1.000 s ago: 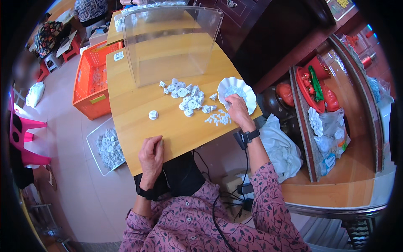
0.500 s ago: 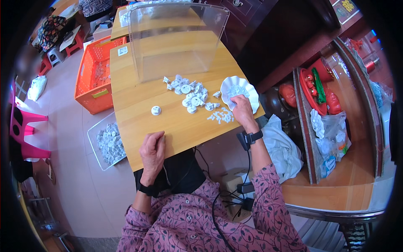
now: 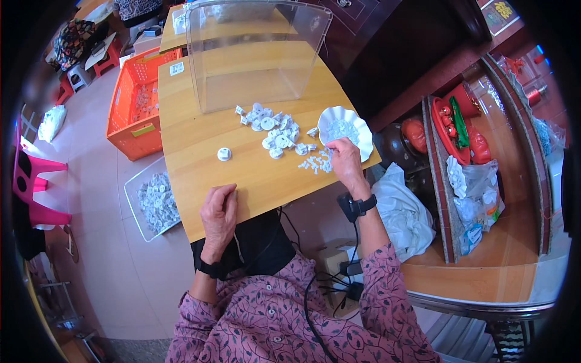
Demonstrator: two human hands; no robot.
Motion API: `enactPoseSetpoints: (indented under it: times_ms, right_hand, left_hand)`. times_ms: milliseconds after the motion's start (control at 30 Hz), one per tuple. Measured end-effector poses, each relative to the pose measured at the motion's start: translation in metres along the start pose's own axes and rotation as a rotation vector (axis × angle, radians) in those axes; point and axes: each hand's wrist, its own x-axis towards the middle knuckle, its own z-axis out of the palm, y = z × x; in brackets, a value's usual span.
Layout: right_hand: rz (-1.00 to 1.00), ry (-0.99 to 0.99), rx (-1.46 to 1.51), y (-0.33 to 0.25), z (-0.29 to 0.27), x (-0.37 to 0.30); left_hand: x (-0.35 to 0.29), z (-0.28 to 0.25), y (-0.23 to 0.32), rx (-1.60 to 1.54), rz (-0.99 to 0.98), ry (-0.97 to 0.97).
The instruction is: Assembling and sorting small white plastic components at a workstation.
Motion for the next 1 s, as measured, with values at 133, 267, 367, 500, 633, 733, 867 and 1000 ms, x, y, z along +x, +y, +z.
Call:
enactPoseSetpoints:
  times_ms: [133,267,367,500,633,733,867,1000]
  right_hand:
    - [-0.026,-0.026,0.108,-0.022,-0.004,-0.01]
    - [-0.01,0.026,0.134,-0.021,0.001,-0.023]
    - [-0.076,0.03,0.04,-0.024,0.01,-0.035]
    - [-0.111,0.006,-0.021,-0.034,0.016,-0.039]
    - [-0.164,-0.013,-0.007,-0.044,0.014,-0.035]
    - [-0.186,0.011,-0.011,-0.041,0.02,-0.028]
    - [-0.132,0.006,-0.073,-0.042,0.024,-0.026]
    - [-0.082,-0.03,-0.175,-0.039,0.029,-0.032]
  left_hand:
    - [-0.001,-0.001,-0.002,0.009,0.012,0.003]
    - [-0.001,0.0,0.0,-0.006,0.005,0.001]
    - [-0.001,0.001,-0.001,-0.008,0.001,0.002]
    - [-0.002,0.0,-0.001,-0.013,0.002,0.009]
    - [-0.002,-0.001,0.0,-0.006,0.003,0.01]
    - [-0.002,0.001,-0.001,-0.013,0.0,0.012]
    - [-0.002,0.001,-0.002,-0.021,0.003,0.02]
    - [-0.002,0.002,-0.002,-0.017,0.023,0.024]
